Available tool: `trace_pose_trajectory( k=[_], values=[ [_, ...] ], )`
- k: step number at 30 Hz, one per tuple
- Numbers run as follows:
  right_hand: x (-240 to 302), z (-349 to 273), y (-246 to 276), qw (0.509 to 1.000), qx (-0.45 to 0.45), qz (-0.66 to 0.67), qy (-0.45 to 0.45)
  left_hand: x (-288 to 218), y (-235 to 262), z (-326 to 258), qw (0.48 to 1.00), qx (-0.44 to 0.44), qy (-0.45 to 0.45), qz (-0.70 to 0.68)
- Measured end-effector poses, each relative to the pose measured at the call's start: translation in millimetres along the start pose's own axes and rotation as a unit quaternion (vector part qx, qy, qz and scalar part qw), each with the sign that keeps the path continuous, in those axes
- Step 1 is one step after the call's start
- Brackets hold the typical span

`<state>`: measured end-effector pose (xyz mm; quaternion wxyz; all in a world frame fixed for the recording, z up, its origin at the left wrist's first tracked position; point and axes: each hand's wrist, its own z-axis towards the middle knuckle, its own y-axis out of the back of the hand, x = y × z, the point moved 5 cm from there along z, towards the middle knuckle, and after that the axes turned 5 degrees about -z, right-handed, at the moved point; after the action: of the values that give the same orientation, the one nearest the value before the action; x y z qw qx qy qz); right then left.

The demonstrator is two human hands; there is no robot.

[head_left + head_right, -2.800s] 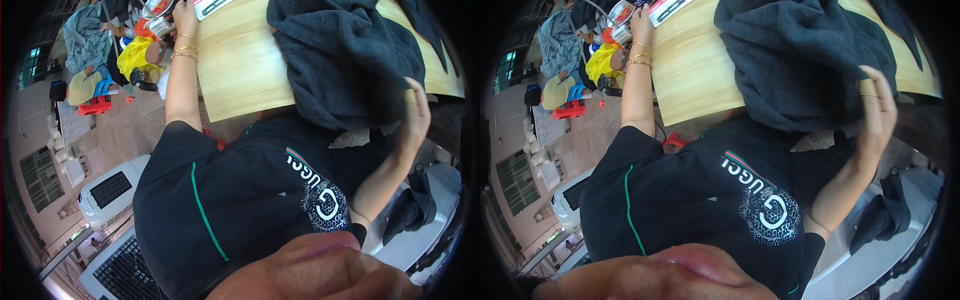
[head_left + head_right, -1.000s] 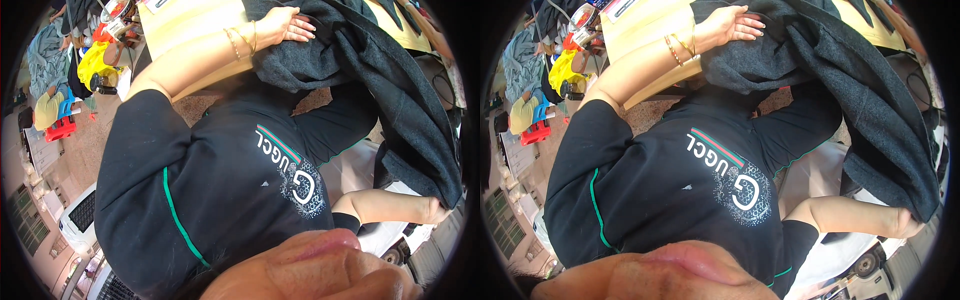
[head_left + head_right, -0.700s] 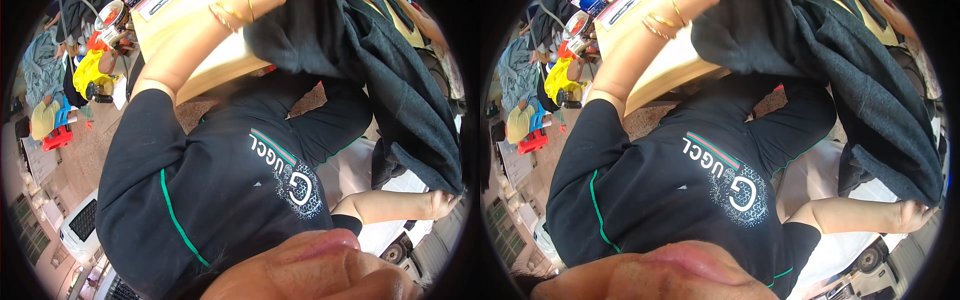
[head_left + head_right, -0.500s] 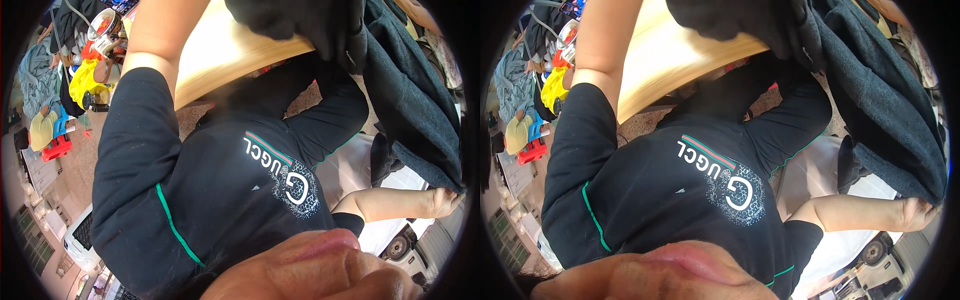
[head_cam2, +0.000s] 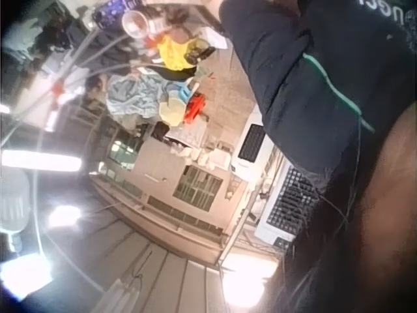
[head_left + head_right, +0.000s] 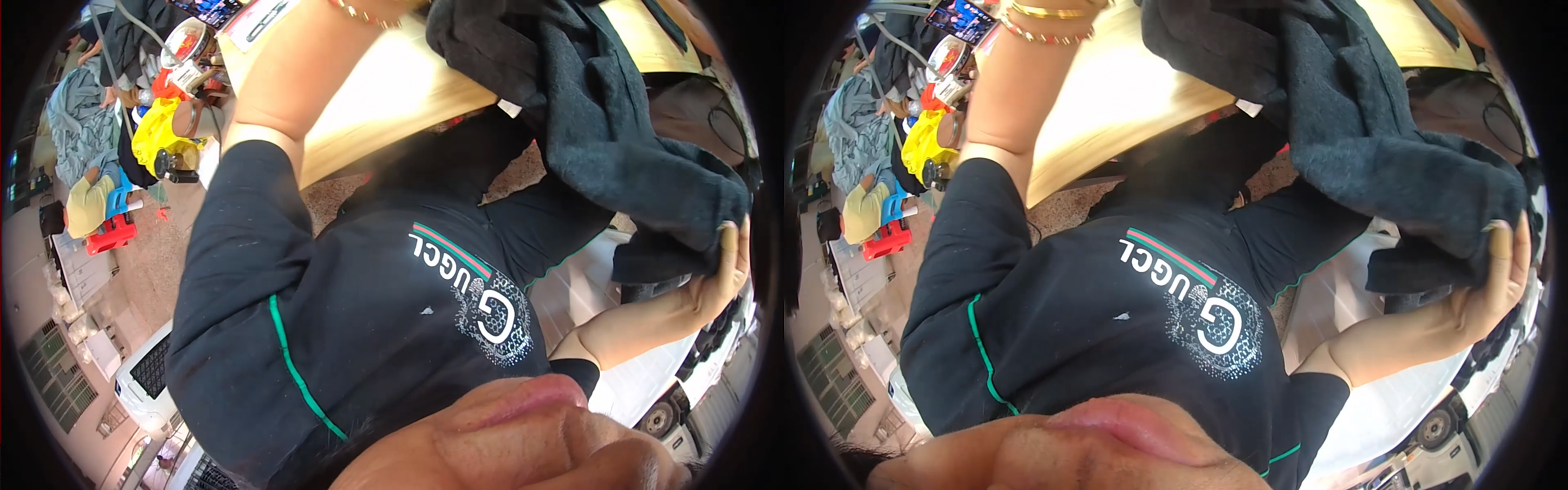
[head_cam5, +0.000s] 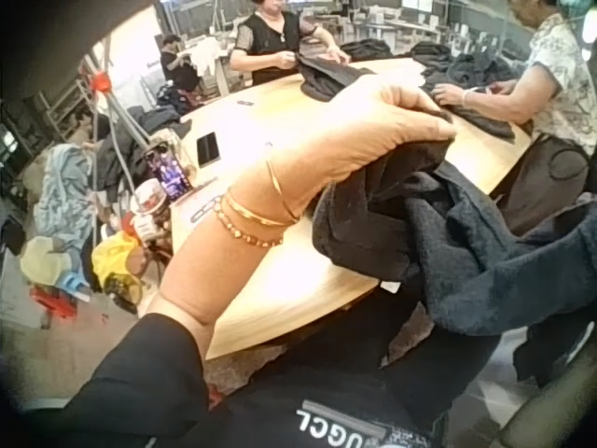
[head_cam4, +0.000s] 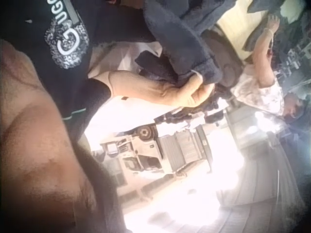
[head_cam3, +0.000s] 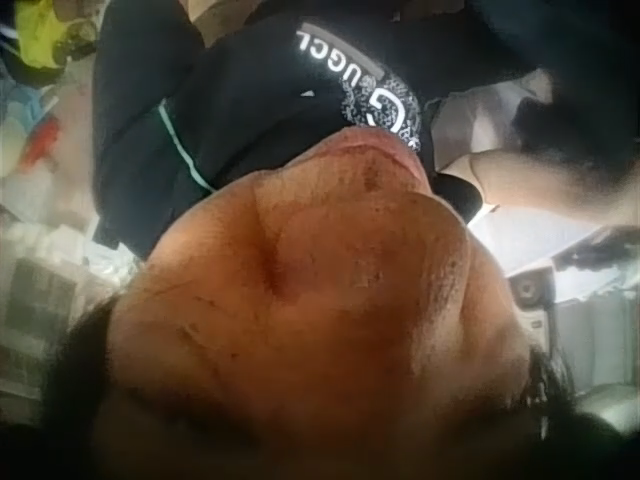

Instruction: Trimming loose threads from a black garment using small thread trimmers for quality control.

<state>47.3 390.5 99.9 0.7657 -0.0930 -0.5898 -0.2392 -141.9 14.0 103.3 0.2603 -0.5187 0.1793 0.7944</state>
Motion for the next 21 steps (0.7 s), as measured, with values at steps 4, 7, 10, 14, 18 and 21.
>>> trace_pose_trajectory(
  k=[4, 7, 10, 14, 18, 21],
  values=[
    [25.3, -51.2, -122.1, 0.928, 0.24, -0.264, 0.107, 5.7, -35.0, -27.5, 0.995, 0.051, 0.021, 0.085],
    [26.6, -70.7, -166.8, 0.831, 0.335, -0.381, 0.227, 34.2, -60.5, -40.4, 0.962, 0.011, -0.098, 0.255],
    [28.9, -78.7, -178.8, 0.825, 0.342, -0.361, 0.266, 42.8, -79.9, -61.5, 0.968, -0.01, -0.106, 0.226],
    [14.9, -78.6, -183.4, 0.844, 0.311, -0.334, 0.284, 55.9, -87.6, -82.0, 0.985, -0.013, -0.051, 0.165],
    [3.8, -80.8, -187.9, 0.85, 0.274, -0.315, 0.321, 61.7, -84.4, -88.6, 0.99, -0.035, -0.032, 0.135],
    [2.5, -81.4, -190.8, 0.848, 0.26, -0.3, 0.35, 63.8, -83.2, -90.5, 0.992, -0.043, 0.013, 0.116]
  ],
)
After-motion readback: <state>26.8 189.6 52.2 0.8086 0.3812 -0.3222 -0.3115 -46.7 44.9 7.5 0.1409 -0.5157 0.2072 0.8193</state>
